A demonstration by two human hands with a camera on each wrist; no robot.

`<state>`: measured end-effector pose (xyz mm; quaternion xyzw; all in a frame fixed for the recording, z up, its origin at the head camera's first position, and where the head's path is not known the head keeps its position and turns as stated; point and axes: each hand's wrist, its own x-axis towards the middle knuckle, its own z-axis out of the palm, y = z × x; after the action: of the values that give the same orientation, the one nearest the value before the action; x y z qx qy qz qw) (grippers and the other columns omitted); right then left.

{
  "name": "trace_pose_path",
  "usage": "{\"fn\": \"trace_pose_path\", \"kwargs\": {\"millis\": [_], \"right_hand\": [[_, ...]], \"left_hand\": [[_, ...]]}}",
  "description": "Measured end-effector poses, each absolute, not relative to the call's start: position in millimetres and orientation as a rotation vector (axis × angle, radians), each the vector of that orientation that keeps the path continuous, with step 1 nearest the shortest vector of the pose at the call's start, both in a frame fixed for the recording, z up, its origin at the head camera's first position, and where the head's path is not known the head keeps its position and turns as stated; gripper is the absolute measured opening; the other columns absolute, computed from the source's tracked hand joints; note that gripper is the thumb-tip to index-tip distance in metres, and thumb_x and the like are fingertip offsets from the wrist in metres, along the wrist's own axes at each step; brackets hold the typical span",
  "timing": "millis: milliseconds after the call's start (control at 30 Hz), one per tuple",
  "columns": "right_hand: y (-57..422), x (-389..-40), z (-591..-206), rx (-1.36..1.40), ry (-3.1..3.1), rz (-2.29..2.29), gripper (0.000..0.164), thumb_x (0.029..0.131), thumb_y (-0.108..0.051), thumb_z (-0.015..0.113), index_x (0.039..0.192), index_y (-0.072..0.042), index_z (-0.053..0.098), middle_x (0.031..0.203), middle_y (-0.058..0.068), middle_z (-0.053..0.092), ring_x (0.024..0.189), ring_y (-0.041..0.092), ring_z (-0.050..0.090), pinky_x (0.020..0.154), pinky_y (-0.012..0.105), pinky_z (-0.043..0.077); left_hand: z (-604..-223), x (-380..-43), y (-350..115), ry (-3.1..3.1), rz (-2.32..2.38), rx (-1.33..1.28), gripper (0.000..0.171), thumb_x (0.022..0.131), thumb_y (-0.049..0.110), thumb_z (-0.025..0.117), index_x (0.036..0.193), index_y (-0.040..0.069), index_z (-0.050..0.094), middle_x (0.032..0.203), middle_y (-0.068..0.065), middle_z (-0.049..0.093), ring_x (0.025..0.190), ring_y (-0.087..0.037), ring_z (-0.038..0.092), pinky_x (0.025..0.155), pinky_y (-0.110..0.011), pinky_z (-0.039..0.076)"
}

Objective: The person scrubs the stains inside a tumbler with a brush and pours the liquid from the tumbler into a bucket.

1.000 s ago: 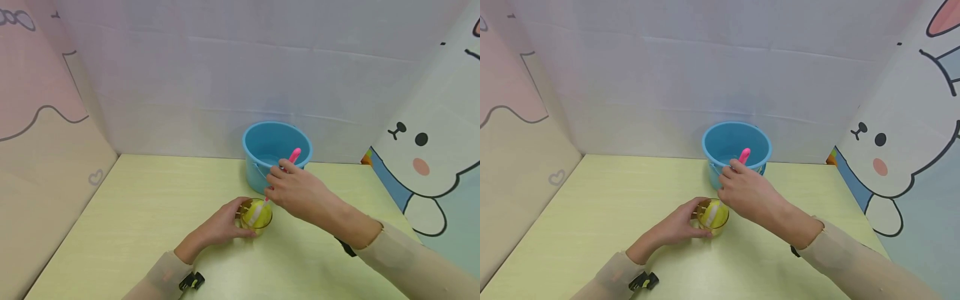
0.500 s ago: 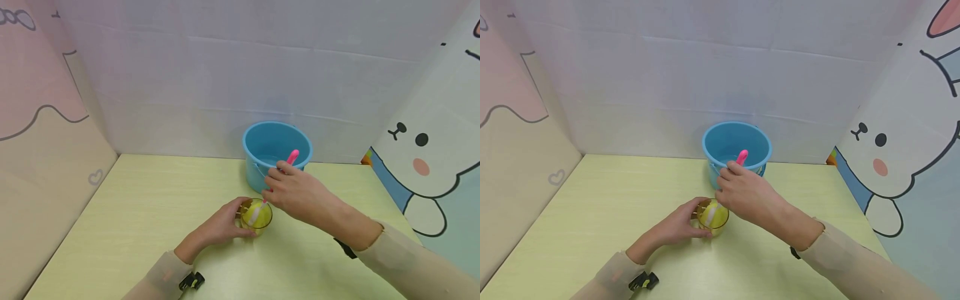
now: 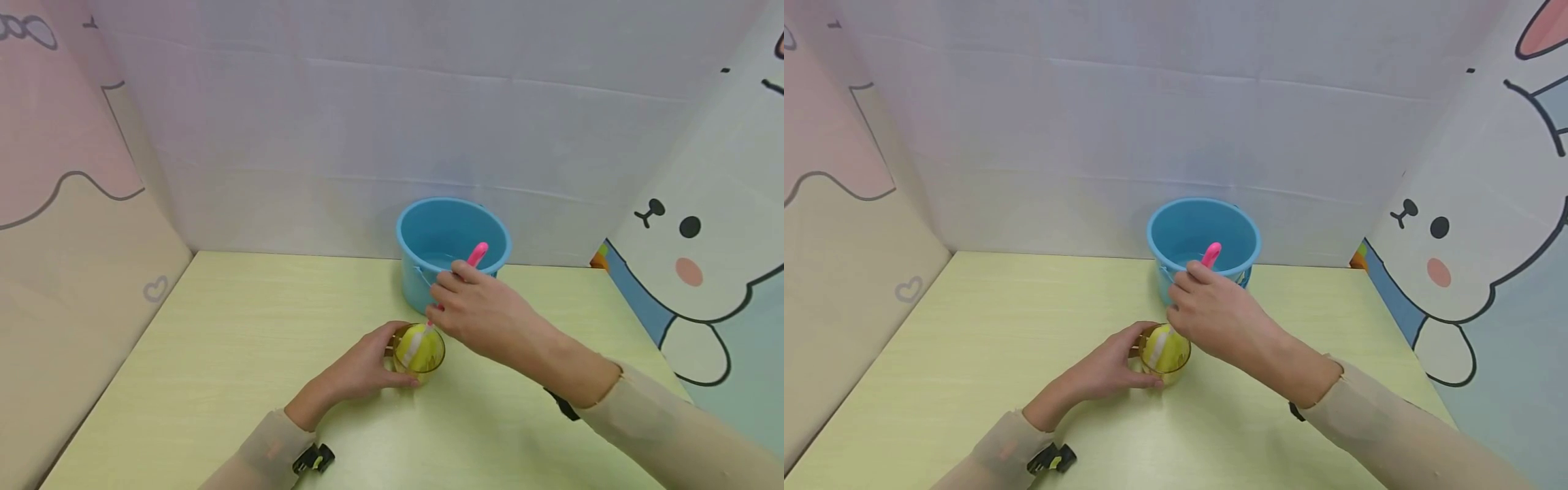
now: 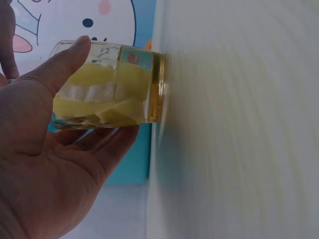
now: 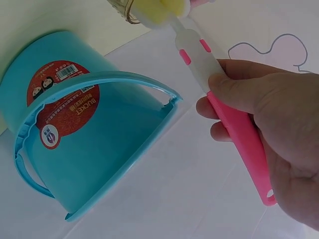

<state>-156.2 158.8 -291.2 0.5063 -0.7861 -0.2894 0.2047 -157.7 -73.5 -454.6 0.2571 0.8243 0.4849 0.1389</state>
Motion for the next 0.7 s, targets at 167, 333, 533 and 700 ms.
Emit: {"fn": "trace_pose_path", "kwargs": {"millis": [167, 333, 533, 700], "right_hand": [[159.2, -155.4, -289.9, 1.392, -2.211, -0.829, 0.038, 0.079, -0.031, 0.096, 0.110, -0.017, 0.078, 0.099, 0.005, 0.070, 0.100, 0.027, 0.060, 0.096, 0.042, 0.043], [159.5, -154.8, -288.0, 1.375, -2.235, -0.855, 0.040, 0.079, -0.034, 0.096, 0.111, -0.019, 0.079, 0.100, 0.005, 0.070, 0.101, 0.027, 0.059, 0.096, 0.042, 0.043], [160.7, -154.1, -285.8, 1.375, -2.250, -0.856, 0.039, 0.078, -0.037, 0.096, 0.109, -0.020, 0.080, 0.099, 0.005, 0.070, 0.100, 0.027, 0.059, 0.094, 0.042, 0.042], [161.4, -152.9, -283.4, 1.386, -2.262, -0.862, 0.039, 0.078, -0.037, 0.096, 0.110, -0.020, 0.080, 0.097, 0.005, 0.069, 0.099, 0.027, 0.057, 0.093, 0.042, 0.041]], "left_hand": [[-454.1, -157.6, -73.7, 2.384, 1.400, 0.741, 0.087, 0.085, 0.035, 0.093, 0.155, 0.014, 0.046, 0.136, 0.005, 0.059, 0.121, -0.016, 0.061, 0.105, -0.038, 0.052], [-453.5, -157.6, -73.8, 2.383, 1.394, 0.732, 0.087, 0.086, 0.034, 0.092, 0.156, 0.014, 0.045, 0.139, 0.003, 0.059, 0.123, -0.018, 0.061, 0.107, -0.039, 0.052], [-452.5, -156.8, -73.3, 2.388, 1.390, 0.729, 0.087, 0.086, 0.032, 0.093, 0.155, 0.012, 0.045, 0.140, 0.001, 0.059, 0.125, -0.019, 0.060, 0.107, -0.041, 0.051], [-452.4, -157.0, -73.2, 2.397, 1.385, 0.727, 0.087, 0.085, 0.033, 0.093, 0.155, 0.012, 0.046, 0.141, 0.000, 0.059, 0.125, -0.019, 0.060, 0.107, -0.041, 0.051]]}}
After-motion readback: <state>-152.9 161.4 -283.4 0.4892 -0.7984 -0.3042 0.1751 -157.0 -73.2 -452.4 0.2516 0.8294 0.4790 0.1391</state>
